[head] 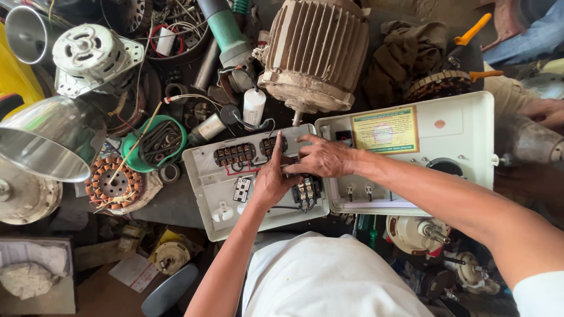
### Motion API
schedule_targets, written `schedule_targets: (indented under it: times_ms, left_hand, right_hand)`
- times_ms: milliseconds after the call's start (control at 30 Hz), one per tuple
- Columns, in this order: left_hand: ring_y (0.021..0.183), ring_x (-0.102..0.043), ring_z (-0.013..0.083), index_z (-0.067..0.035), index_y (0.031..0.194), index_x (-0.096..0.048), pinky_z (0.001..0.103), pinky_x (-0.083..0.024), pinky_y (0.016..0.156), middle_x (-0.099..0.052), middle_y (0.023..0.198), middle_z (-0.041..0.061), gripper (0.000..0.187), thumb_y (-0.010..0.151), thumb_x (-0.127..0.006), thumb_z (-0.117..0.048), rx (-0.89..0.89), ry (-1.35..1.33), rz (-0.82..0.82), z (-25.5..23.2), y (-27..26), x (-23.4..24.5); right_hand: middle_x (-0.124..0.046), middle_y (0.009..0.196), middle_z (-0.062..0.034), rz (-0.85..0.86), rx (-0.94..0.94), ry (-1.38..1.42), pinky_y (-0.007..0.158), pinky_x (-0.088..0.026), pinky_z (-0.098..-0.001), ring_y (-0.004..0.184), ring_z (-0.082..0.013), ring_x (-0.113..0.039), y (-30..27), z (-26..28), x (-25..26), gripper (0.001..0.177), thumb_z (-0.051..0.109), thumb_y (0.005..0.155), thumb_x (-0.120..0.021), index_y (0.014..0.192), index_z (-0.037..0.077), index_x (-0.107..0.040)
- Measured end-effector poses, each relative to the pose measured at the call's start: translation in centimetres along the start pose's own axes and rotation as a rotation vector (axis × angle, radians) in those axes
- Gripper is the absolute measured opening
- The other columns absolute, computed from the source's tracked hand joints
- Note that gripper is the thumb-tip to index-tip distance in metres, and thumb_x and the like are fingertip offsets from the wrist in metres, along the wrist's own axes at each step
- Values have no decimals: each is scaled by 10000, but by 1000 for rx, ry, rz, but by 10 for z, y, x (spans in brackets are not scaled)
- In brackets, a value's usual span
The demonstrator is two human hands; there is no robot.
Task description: The person uses a screwdriver to tighten and adjust connections on a contactor inside an open electrical control box. They also handle a small transparent plastic component and manipulate wires within the box.
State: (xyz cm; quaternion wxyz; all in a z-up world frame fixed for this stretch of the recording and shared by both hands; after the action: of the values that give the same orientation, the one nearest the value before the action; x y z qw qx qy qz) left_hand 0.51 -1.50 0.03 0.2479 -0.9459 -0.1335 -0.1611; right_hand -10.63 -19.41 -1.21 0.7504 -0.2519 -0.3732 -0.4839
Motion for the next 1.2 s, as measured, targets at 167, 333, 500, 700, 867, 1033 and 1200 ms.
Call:
schedule_targets:
  times_ms: [167,333,500,700,867,1033,1200]
  left_hand:
    - [1026,-726,362,-147,1643,-4,437,-566,859,-759,1128,143,1291,703,-888,-141,15,7,-8,-2,1,1]
    - [1020,-729,359,-137,1647,-22,433,-568,861,-758,1135,141,1289,692,-887,-137,37,0,-7,-5,3,1]
    - [1006,-733,346,-114,1650,-22,421,-574,837,-748,1123,136,1274,710,-883,-142,30,-6,-2,-5,3,1]
    - [1004,-723,346,-111,1642,-30,420,-567,835,-747,1114,136,1283,701,-902,-146,30,22,-21,-6,3,-1]
    - [1017,-724,338,-113,1646,-35,409,-570,841,-750,1117,132,1287,691,-898,-136,41,15,-11,-8,4,0]
    - [999,-736,323,-113,1645,-30,400,-574,833,-754,1123,121,1282,699,-894,-140,47,-4,-4,-9,4,0]
    - [920,-728,330,-115,1645,-38,407,-570,768,-749,1089,121,1292,688,-905,-156,57,29,-8,-6,5,0]
  right_hand:
    - [-702,782,30,15,59,48,1113,-397,-516,826,-199,-650,1,-8,2,564,112,954,-507,1486,302,-510]
    - [-687,754,6,205,-22,72,1012,-457,-433,862,-213,-648,7,-11,8,555,125,974,-504,1499,305,-505]
    - [-679,814,-20,57,35,16,1012,-466,-421,864,-188,-658,5,-12,6,588,102,917,-520,1466,311,-538]
    - [-718,879,12,72,68,106,928,-454,-426,864,-214,-635,3,-16,5,598,115,909,-512,1488,262,-503]
    - [-719,844,8,124,-3,92,954,-459,-401,870,-190,-629,4,-15,4,568,119,946,-486,1480,310,-522]
    - [-729,839,4,122,-35,123,976,-458,-404,857,-186,-622,3,-15,1,543,122,987,-458,1484,323,-542]
    - [-746,891,25,68,5,156,908,-451,-411,865,-207,-610,5,-16,5,551,108,926,-502,1447,281,-546]
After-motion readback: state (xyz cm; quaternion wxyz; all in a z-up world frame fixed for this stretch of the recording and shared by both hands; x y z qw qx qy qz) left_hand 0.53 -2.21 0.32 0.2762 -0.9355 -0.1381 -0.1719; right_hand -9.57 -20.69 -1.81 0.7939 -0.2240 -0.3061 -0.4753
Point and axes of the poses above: each hand's wrist, its own y-axis towards the middle knuckle, its own x-axis out of the back of the hand, z = x × y, the point moved 1 cm from there along y, towards the middle knuckle
